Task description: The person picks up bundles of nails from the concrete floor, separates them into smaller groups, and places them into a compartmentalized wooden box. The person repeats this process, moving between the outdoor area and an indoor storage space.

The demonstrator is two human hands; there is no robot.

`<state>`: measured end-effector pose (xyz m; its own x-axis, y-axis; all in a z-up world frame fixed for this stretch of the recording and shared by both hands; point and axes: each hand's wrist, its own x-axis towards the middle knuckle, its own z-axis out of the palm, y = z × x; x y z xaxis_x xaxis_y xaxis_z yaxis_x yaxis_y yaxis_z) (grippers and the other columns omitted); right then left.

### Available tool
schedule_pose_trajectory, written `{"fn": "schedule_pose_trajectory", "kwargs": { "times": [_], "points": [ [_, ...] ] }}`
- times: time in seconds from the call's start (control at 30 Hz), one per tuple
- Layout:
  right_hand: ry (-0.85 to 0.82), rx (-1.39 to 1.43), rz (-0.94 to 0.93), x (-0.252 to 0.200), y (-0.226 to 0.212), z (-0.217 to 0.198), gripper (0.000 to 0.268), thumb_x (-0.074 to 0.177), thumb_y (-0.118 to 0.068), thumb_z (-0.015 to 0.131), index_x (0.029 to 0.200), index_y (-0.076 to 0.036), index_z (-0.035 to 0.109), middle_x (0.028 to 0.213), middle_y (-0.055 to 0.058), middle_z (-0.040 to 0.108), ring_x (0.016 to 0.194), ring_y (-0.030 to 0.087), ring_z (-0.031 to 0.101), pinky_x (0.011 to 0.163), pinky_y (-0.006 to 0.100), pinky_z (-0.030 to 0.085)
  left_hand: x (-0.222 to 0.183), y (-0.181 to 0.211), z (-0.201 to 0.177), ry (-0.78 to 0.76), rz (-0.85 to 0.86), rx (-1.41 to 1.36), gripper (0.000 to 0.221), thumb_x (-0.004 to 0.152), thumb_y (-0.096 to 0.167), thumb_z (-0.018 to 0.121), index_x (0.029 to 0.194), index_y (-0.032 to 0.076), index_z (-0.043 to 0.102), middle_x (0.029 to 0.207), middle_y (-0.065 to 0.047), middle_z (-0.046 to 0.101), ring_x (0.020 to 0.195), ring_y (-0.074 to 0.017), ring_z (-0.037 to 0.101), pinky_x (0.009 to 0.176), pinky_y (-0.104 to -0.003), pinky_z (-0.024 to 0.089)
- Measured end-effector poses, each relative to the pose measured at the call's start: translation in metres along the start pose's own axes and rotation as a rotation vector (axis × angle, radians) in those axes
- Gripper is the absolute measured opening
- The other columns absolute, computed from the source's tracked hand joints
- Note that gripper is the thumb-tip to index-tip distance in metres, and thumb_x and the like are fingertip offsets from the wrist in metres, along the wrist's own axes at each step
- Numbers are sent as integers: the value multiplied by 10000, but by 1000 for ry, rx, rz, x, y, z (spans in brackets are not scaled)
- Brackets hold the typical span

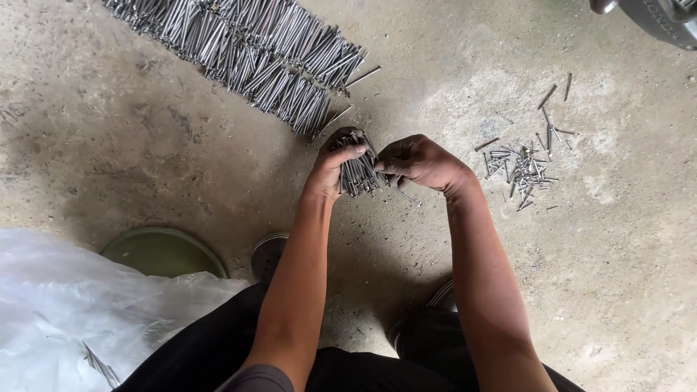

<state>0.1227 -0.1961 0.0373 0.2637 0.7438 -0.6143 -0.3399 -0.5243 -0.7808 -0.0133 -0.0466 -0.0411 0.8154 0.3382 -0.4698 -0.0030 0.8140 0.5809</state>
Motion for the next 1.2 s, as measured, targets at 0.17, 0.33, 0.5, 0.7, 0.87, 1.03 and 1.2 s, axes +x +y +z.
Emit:
{"fn": "schedule_pose_trajectory", "kwargs": {
  "times": [0.17,0.33,0.5,0.7,0.87,1.03,1.2],
  "points": [
    [-16,112,-42,-8,5,-13,211,971,-143,709,1086,31,738,838,159,728,700,163,697,535,239,629,-14,-1,-5,-8,-34,-19,349,753,-27,793,1069,65,680,877,-145,692,808,-276,738,709,-362,609],
    [-6,165,-114,-8,5,-17,240,993,-126,684,1147,56,713,871,171,722,717,158,696,522,217,631,-13,-3,0,-40,-60,-60,338,762,-43,781,1067,63,680,861,-167,688,804,-310,751,699,-391,623],
    [202,55,-112,-11,6,-15,172,923,-151,802,1011,-12,751,800,100,721,672,113,679,496,176,594,-11,-6,7,-68,-83,-130,317,794,-35,754,1075,79,663,891,-160,687,802,-319,750,707,-395,636],
    [327,-320,-45,-6,-23,25,161,950,-174,814,1015,-31,777,811,131,742,647,181,729,499,238,616,12,-26,-15,-49,-39,-117,302,786,-74,736,1032,83,658,880,-166,688,762,-299,749,686,-387,655],
    [404,-647,-174,-13,-28,45,143,968,-172,745,1036,-54,789,839,181,775,626,228,755,579,296,636,12,-34,-24,-47,-41,-155,247,840,-56,730,1032,83,662,914,-156,702,846,-309,761,785,-424,655],
    [333,-295,-113,-36,-55,28,223,1051,-142,627,1137,22,752,980,288,754,759,289,768,680,385,674,9,-22,-13,-60,-75,-217,257,838,-13,723,1051,118,662,918,-115,710,877,-302,766,795,-416,660],
    [248,-214,-65,-33,-32,28,218,1011,-84,659,1160,60,725,985,301,729,834,314,755,672,356,675,10,-14,-12,-151,-65,-254,265,862,11,690,1084,136,618,910,-66,679,958,-298,757,901,-443,637]
  ]
}}
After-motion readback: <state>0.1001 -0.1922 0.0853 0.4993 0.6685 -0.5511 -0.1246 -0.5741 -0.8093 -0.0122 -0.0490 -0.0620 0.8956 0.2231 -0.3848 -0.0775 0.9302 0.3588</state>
